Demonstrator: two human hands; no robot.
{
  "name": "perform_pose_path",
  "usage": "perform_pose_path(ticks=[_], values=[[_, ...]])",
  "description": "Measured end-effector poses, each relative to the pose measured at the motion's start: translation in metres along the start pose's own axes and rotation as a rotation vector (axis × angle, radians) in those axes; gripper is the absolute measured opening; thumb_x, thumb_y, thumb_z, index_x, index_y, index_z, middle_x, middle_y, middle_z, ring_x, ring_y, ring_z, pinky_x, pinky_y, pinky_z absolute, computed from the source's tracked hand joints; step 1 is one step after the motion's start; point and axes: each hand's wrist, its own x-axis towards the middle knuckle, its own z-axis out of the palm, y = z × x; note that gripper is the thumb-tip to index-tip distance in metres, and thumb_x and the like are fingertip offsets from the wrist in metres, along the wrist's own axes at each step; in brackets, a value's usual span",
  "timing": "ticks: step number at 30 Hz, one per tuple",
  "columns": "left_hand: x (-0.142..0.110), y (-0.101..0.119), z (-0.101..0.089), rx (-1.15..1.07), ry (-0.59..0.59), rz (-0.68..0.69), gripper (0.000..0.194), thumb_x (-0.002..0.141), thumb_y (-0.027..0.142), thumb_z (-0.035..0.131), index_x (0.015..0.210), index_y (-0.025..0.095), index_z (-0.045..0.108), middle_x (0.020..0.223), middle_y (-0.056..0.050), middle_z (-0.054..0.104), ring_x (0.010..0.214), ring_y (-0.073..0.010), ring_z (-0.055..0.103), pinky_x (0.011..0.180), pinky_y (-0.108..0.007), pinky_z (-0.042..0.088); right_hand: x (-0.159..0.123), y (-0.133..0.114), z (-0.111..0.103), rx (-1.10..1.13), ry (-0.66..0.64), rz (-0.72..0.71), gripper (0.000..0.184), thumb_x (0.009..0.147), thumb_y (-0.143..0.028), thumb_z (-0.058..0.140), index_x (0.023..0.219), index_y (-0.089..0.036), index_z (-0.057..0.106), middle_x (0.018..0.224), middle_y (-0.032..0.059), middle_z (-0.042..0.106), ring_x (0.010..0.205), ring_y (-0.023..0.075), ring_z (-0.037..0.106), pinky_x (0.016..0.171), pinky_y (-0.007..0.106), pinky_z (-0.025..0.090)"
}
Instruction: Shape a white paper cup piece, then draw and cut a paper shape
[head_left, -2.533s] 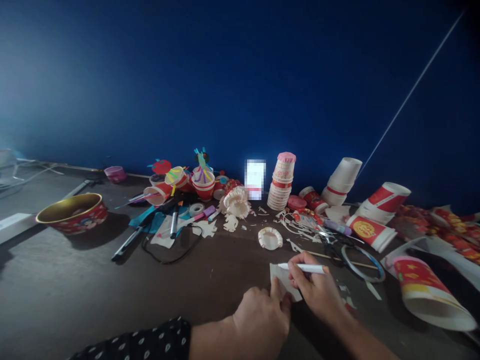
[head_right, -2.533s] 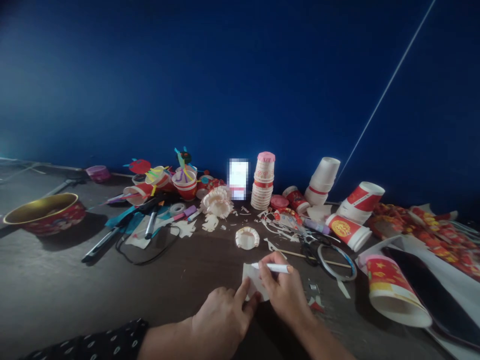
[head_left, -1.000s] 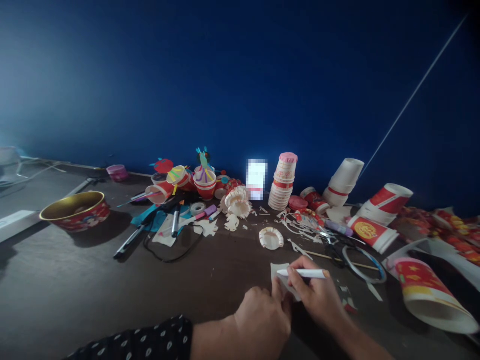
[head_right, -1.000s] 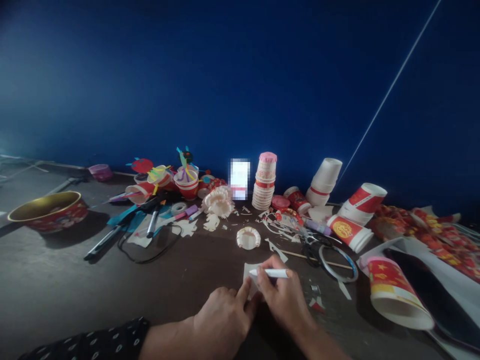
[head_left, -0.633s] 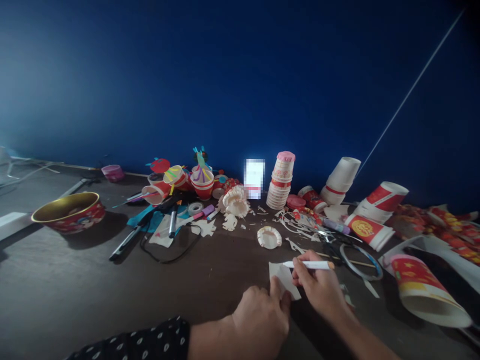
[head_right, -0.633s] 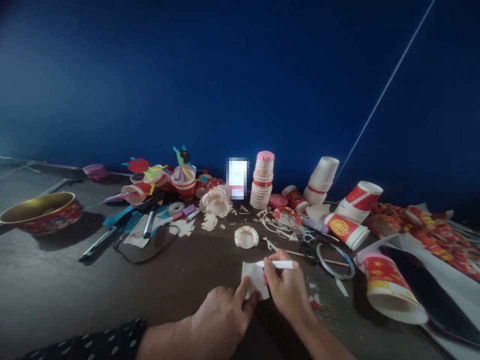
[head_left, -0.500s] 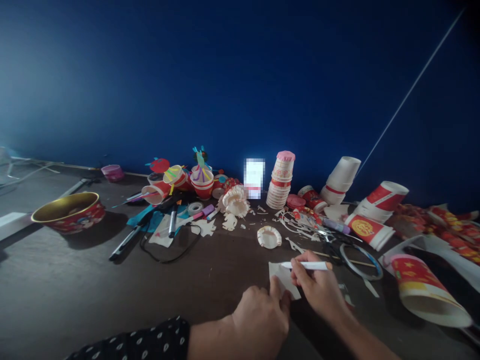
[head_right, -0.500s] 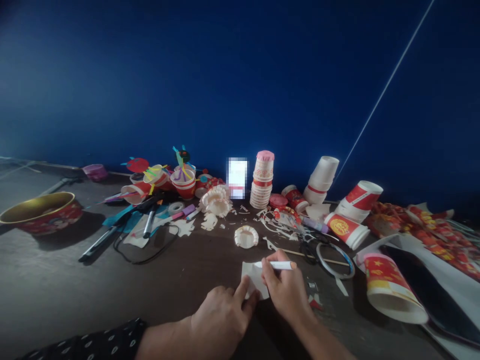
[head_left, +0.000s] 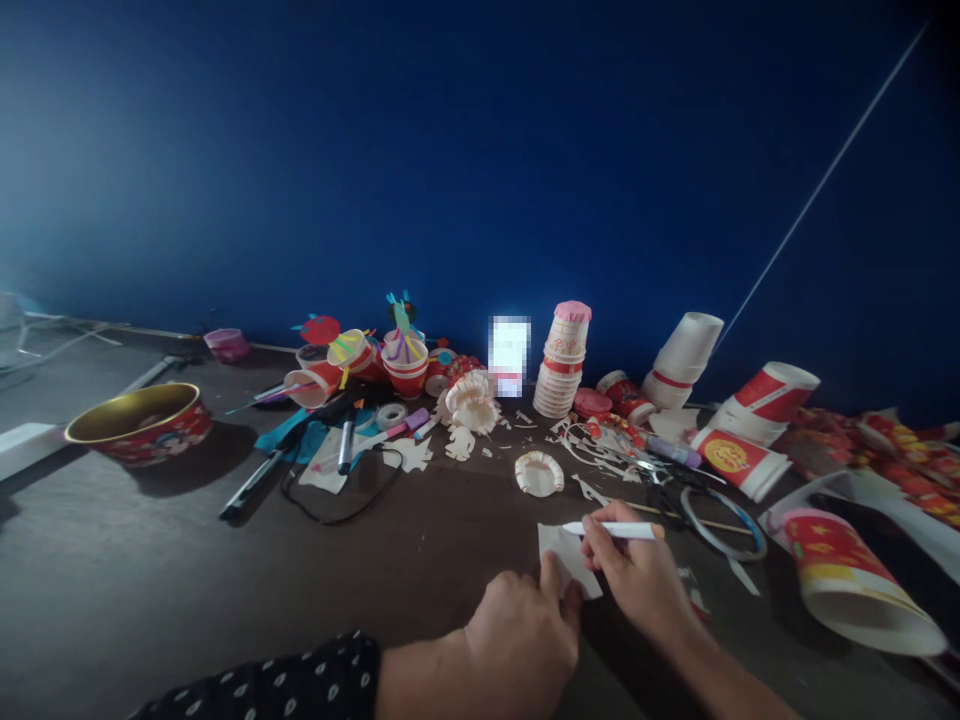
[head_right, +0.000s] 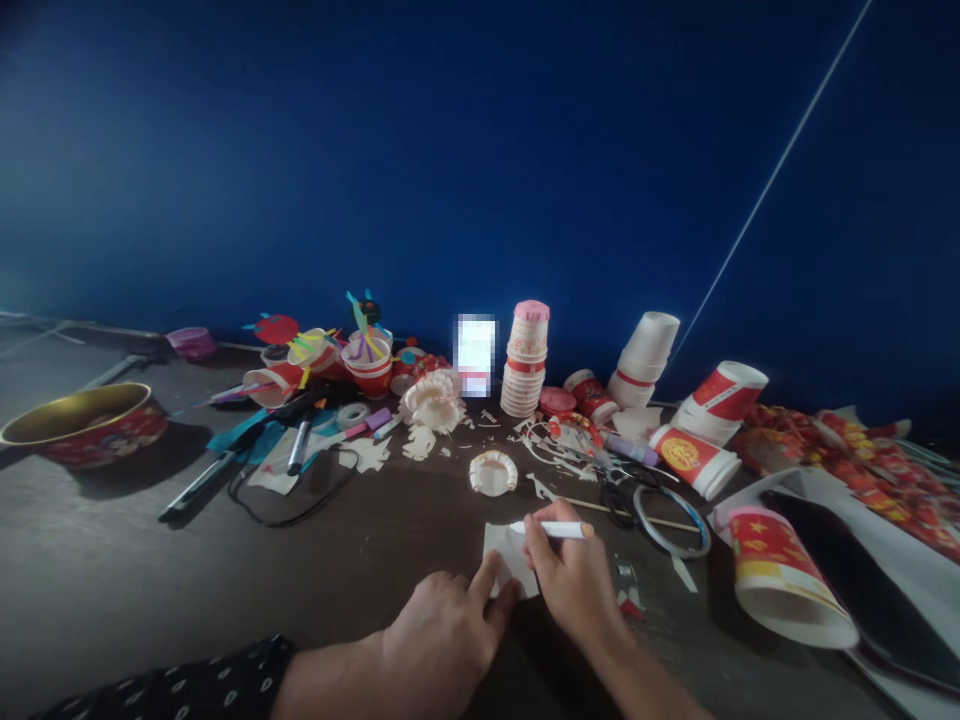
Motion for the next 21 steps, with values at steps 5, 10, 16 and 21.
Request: perform_pose_path(ticks=[5, 10, 16, 21], values=[[0.0001, 0.0004, 0.0007, 0.015, -0.010, -0.016, 0.044, 0.085, 0.026, 0.036, 0.125, 0.008, 0.038, 0.123, -0.027, 0.044, 0.071, -0.0224, 0.061, 0.051, -0.031, 0.045, 0.0004, -0.0013, 0.0005, 0.019, 0.005, 0.024, 0.030, 0.079, -0.050, 0.044, 0.072, -0.021, 0.049, 0.056, 0.0013, 0.061, 0.050, 0.0175, 0.061, 0.049, 0.025, 0.047], [0.0000, 0.0014, 0.0008, 0.021, -0.018, -0.021, 0.044, 0.087, 0.027, 0.035, 0.127, 0.009, 0.037, 0.124, -0.027, 0.043, 0.073, -0.0229, 0.061, 0.051, -0.031, 0.044, -0.0001, -0.0019, 0.0003, -0.002, -0.002, 0.010, 0.029, 0.079, -0.050, 0.044, 0.072, -0.022, 0.049, 0.056, 0.0010, 0.061, 0.052, 0.0176, 0.061, 0.050, 0.026, 0.047], [-0.0004, 0.0006, 0.0005, 0.036, -0.028, -0.006, 0.046, 0.086, 0.026, 0.038, 0.128, 0.008, 0.036, 0.124, -0.028, 0.042, 0.072, -0.0229, 0.061, 0.051, -0.030, 0.043, -0.0001, -0.0004, -0.0005, -0.053, -0.002, -0.012, 0.029, 0.080, -0.049, 0.043, 0.070, -0.022, 0.049, 0.053, 0.0002, 0.061, 0.049, 0.0171, 0.060, 0.048, 0.026, 0.045], [-0.0005, 0.0007, 0.0039, 0.043, 0.002, -0.005, 0.044, 0.086, 0.025, 0.036, 0.126, 0.008, 0.038, 0.123, -0.028, 0.044, 0.070, -0.0224, 0.061, 0.050, -0.030, 0.043, 0.0001, -0.0022, -0.0018, -0.094, -0.008, -0.041, 0.028, 0.080, -0.045, 0.042, 0.067, -0.022, 0.049, 0.049, -0.0006, 0.060, 0.046, 0.0156, 0.057, 0.047, 0.025, 0.042]])
